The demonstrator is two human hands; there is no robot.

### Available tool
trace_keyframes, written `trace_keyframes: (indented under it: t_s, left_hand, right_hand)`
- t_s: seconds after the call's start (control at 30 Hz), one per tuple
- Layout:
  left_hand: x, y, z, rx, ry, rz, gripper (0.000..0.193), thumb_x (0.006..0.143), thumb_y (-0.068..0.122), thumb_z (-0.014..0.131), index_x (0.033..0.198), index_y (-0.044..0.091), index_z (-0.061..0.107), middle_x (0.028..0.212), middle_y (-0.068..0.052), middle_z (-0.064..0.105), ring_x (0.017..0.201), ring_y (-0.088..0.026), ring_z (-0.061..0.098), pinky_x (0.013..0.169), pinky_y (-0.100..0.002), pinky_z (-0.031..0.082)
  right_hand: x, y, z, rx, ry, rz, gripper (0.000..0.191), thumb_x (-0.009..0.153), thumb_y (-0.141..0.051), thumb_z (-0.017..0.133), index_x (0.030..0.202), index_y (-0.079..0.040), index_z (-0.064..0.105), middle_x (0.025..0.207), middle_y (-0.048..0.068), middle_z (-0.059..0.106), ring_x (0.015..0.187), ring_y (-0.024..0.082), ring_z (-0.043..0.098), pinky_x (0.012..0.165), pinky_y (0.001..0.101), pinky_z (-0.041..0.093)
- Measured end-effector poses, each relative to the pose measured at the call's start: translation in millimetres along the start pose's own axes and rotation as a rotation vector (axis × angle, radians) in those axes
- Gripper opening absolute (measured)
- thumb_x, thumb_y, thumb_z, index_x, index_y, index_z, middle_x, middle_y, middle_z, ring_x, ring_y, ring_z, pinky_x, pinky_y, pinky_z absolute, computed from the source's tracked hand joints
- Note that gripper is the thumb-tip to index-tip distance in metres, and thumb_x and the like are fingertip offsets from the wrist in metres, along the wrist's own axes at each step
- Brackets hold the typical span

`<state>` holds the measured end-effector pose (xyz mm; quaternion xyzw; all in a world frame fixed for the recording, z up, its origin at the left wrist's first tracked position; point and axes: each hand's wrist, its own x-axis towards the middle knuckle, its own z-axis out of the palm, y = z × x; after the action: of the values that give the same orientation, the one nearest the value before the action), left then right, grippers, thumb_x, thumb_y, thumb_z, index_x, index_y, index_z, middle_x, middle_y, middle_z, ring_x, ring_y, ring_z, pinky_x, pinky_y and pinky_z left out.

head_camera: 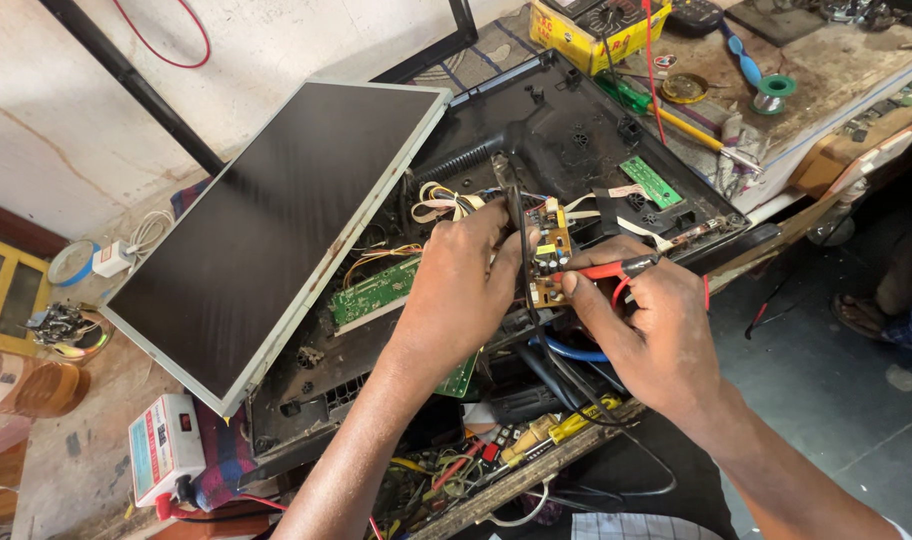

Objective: The person works at a cluttered electronics repair bench on a disassembled TV, handling a small power supply board. They attach multimeter probe leads, probe components on the board with the multimeter, reposition the board and wires, and continue testing the board in place on the TV chassis.

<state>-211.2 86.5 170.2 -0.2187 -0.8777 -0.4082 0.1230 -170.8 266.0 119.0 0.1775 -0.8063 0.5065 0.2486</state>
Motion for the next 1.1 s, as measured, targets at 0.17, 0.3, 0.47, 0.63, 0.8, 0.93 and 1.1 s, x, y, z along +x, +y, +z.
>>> trace_keyframes:
  t_s: [0.17,0.3,0.47,0.63,0.8,0.93,1.1]
  left_hand:
    - [0.5,-0.3,2.1,-0.005,0.011,-0.037,0.023,0.097,0.018,0.063,0.094,-0.004,0.067,0.067,-0.021,0.065,0.062,-0.035,0.069,0.059,-0.043,0.049]
    - [1.3,-1.6,2.0,-0.005,0.012,-0.054,0.025,0.096,0.02,0.064,0.093,-0.004,0.067,0.065,-0.021,0.065,0.061,-0.034,0.069,0.058,-0.043,0.05]
    - [2.2,-2.8,3.2,0.024,0.033,-0.005,0.025,0.096,0.019,0.065,0.09,-0.005,0.067,0.067,-0.022,0.065,0.063,-0.036,0.069,0.059,-0.044,0.05]
    - [1.5,-6.0,5.4,0.001,0.021,-0.021,0.022,0.095,0.017,0.064,0.091,-0.004,0.067,0.067,-0.021,0.066,0.065,-0.036,0.071,0.061,-0.043,0.052]
    - [-0.2,-7.7,4.9,0.01,0.031,0.061,0.018,0.096,0.013,0.062,0.091,-0.004,0.066,0.071,-0.023,0.067,0.071,-0.04,0.07,0.065,-0.046,0.051]
    - [0.9,0.5,0.4,0.003,0.018,0.048,0.018,0.095,0.013,0.063,0.092,-0.004,0.066,0.072,-0.023,0.067,0.071,-0.041,0.069,0.065,-0.047,0.05]
    - [-9.5,24.3,-10.3,-0.012,0.031,0.029,0.017,0.094,0.014,0.063,0.096,-0.003,0.066,0.078,-0.024,0.069,0.073,-0.04,0.07,0.065,-0.046,0.052]
  right_hand:
    - [-1.0,0.5,0.7,0.013,0.02,-0.024,0.01,0.095,-0.006,0.07,0.1,0.003,0.071,0.088,0.009,0.073,0.073,0.014,0.069,0.066,0.0287,0.052]
    - [-0.6,0.9,1.1,0.034,0.017,0.044,0.01,0.094,-0.005,0.07,0.099,0.002,0.072,0.081,0.008,0.073,0.066,0.013,0.069,0.06,0.028,0.052]
    - [-0.3,0.0,1.1,0.012,0.033,-0.016,0.01,0.094,-0.004,0.07,0.1,0.003,0.072,0.083,0.009,0.073,0.068,0.013,0.069,0.061,0.0282,0.052]
    - [-0.8,2.0,1.2,-0.007,0.034,-0.03,0.01,0.095,-0.005,0.07,0.1,0.003,0.072,0.084,0.009,0.073,0.068,0.013,0.07,0.062,0.0289,0.052]
    - [-0.9,1.8,0.6,-0.008,0.021,0.0,0.009,0.094,-0.005,0.07,0.099,0.002,0.072,0.082,0.009,0.073,0.065,0.014,0.069,0.06,0.0295,0.052]
    - [0.4,-2.6,-0.5,-0.012,0.028,0.004,0.009,0.093,-0.006,0.07,0.097,0.002,0.071,0.081,0.009,0.073,0.065,0.013,0.069,0.059,0.029,0.052]
    - [-14.0,-4.5,-12.1,0.027,0.085,-0.117,0.01,0.095,-0.004,0.069,0.104,0.002,0.069,0.088,0.011,0.071,0.07,0.014,0.067,0.062,0.0267,0.05]
